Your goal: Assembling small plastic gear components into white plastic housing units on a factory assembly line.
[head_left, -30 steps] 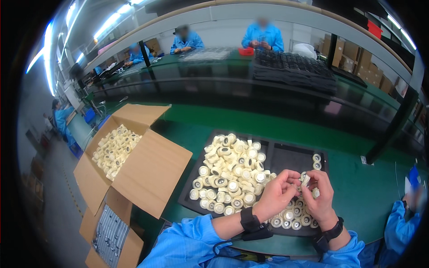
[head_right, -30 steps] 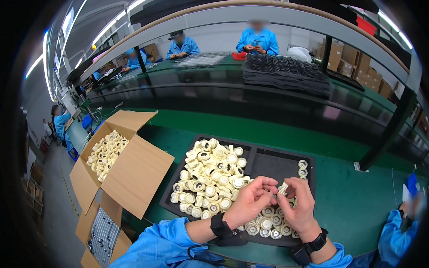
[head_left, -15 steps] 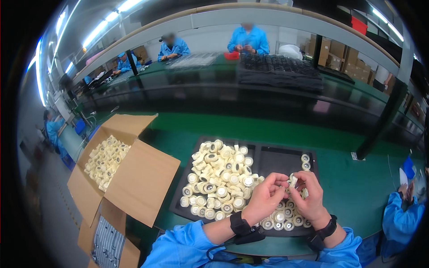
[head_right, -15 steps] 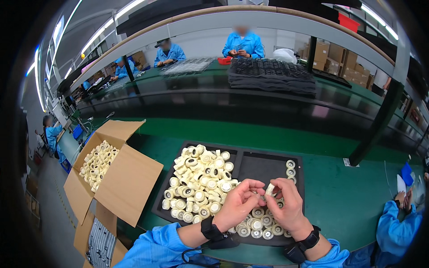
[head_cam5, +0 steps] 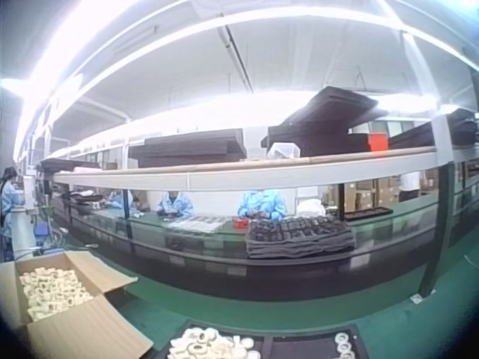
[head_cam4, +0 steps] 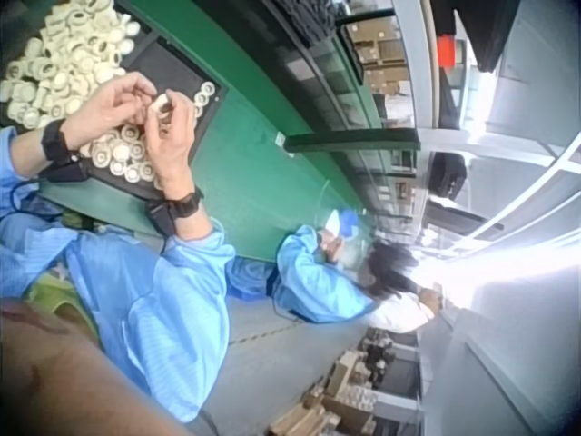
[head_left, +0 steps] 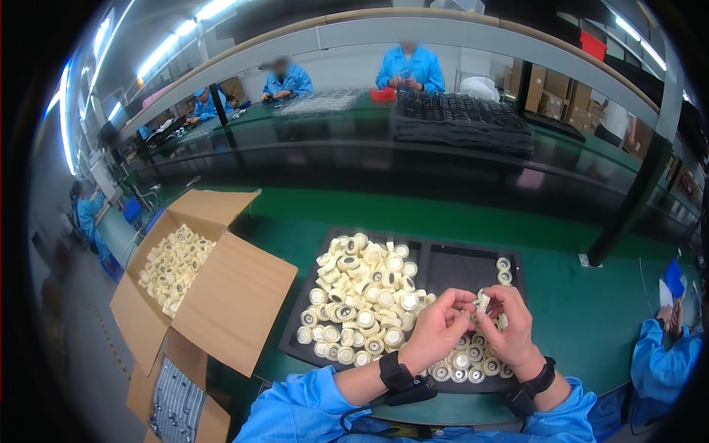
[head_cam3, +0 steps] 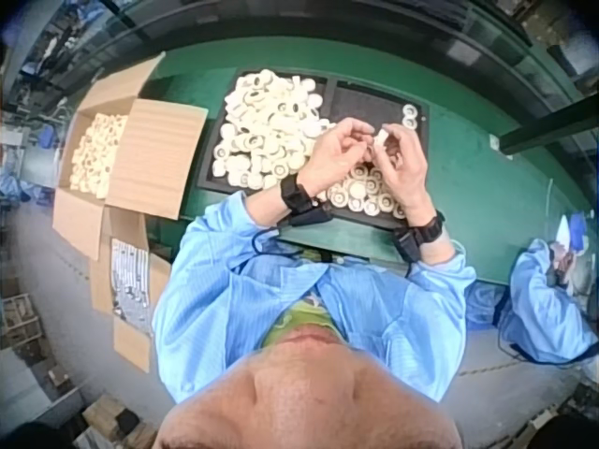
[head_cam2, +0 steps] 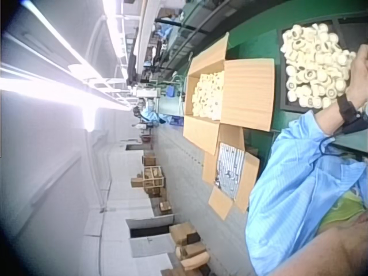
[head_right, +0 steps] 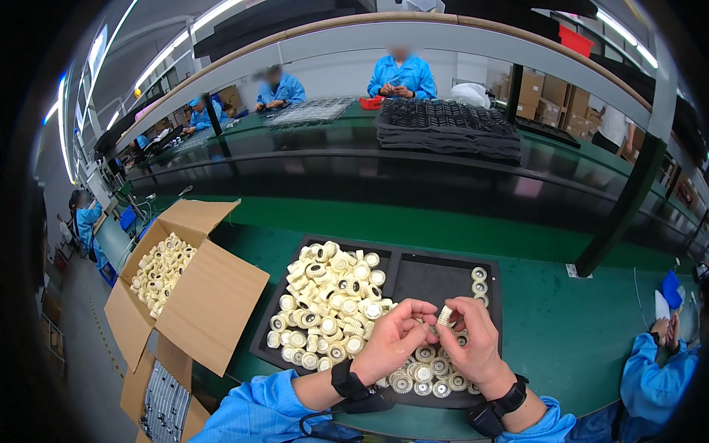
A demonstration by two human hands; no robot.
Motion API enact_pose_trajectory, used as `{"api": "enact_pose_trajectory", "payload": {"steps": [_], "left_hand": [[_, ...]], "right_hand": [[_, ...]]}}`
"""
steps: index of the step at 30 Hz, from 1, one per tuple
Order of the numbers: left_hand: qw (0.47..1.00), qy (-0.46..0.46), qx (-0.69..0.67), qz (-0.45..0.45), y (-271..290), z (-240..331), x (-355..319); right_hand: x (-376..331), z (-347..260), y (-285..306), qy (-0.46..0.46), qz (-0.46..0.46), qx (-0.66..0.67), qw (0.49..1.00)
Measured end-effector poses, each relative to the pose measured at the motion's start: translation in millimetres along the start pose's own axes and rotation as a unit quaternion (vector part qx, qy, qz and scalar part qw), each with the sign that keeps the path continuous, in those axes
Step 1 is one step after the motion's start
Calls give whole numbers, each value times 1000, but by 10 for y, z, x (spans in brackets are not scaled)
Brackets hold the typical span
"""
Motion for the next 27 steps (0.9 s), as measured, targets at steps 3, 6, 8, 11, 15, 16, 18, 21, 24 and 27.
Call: {"api": "enact_pose_trajectory", "payload": {"steps": [3, 6, 8, 11, 15, 16, 18, 21, 24, 27], "left_hand": [[1000, -6, 3, -1, 3, -9, 14], [1000, -4, 12, 2, 4, -7, 23], [1000, -7, 1, -1, 2, -28, 26], [1000, -2, 2, 7, 33, -41, 7], [1000, -22, -4, 1, 23, -74, 24], [1000, -26, -1, 11, 30, -71, 28], [999, -34, 7, 0, -12, -58, 42], [999, -40, 10, 3, -2, -56, 46], [999, -47, 13, 4, 12, -57, 38], [998, -53, 34, 3, 15, -46, 38]], "right_hand": [[-2, 17, -7, -3, 0, 3, 1000], [-8, 26, 2, -5, -1, 1, 1000], [-8, 24, 3, -6, -3, -3, 1000], [3, 17, -19, -2, -5, 5, 1000], [-6, 13, -35, -7, 0, 7, 1000], [-12, 27, -25, -15, 4, 5, 1000], [-20, 22, -23, -1, 3, 6, 1000], [-22, 32, -16, -11, 8, 1, 1000], [-5, 25, -45, -10, 7, 13, 1000], [6, 13, -49, -7, 3, 8, 1000]]}}
Point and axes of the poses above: each hand's wrist, its own x-axis towards the middle knuckle, its own y-axis out of the back of the hand, z = x × y, the point moved 8 cm from there along x, towards the middle knuckle, and after that the axes turned 11 degrees about -z, right-handed, at the moved point
